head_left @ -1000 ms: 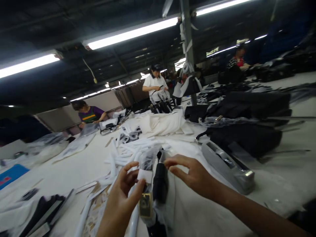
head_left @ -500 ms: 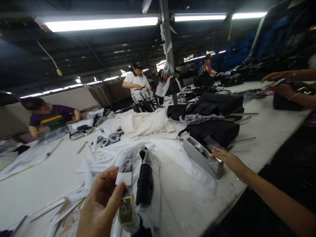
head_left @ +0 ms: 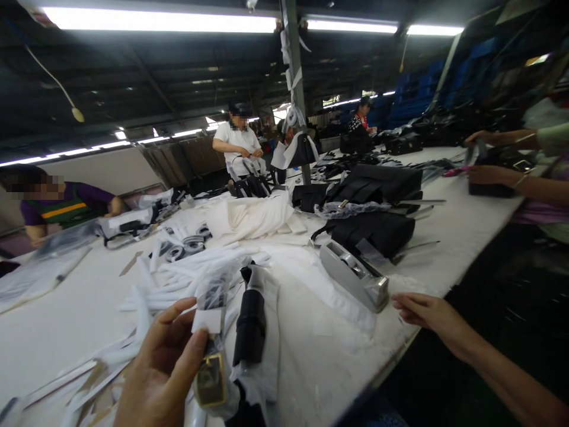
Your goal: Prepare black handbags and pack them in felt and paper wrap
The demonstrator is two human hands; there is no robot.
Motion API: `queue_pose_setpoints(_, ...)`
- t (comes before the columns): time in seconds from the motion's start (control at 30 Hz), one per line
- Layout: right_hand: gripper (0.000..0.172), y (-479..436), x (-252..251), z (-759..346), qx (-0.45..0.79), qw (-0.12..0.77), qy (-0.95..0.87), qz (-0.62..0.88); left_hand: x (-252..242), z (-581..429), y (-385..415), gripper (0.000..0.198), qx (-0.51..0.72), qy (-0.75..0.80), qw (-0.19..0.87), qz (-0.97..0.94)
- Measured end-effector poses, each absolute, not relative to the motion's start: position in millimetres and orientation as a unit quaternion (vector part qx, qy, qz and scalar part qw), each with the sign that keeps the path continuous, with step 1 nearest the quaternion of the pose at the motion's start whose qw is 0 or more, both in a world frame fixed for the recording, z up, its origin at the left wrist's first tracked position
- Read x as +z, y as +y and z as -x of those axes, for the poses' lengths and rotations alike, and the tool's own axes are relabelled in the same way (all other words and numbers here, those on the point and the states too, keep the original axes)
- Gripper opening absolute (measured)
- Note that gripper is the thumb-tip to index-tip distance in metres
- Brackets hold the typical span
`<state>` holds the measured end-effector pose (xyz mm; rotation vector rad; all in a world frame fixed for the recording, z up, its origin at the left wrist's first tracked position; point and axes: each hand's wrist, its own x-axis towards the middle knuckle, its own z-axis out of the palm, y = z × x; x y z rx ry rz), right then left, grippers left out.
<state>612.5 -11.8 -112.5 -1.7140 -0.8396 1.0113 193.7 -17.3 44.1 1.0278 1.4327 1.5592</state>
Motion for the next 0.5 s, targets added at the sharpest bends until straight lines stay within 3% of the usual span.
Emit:
queue_pose_setpoints(0.13, 0.039, -17, -131, -612, 0.376, 0.455, -0.351, 0.727, 39, -184, -13, 0.066, 0.604, 0.554, 0.396, -0.414)
queue_pose_setpoints(0.23, 0.047, -22, -116, -587, 0.359, 0.431, -0.426, 0.710, 36, -178, -12, 0.058, 0.600, 0.534, 0.381, -0.458)
queue_pose_setpoints(0.37, 0.047, -21, -54, -512, 0.409, 0.468, -0.548, 0.560, 33, -181, -12, 0.043, 0.578, 0.513, 0.343, -0.534)
queue_pose_setpoints(0.5, 0.038, -9, 18, -427, 0.489, 0.441, -0.651, 0.378, 30, -189, -11, 0.040, 0.591, 0.510, 0.304, -0.545)
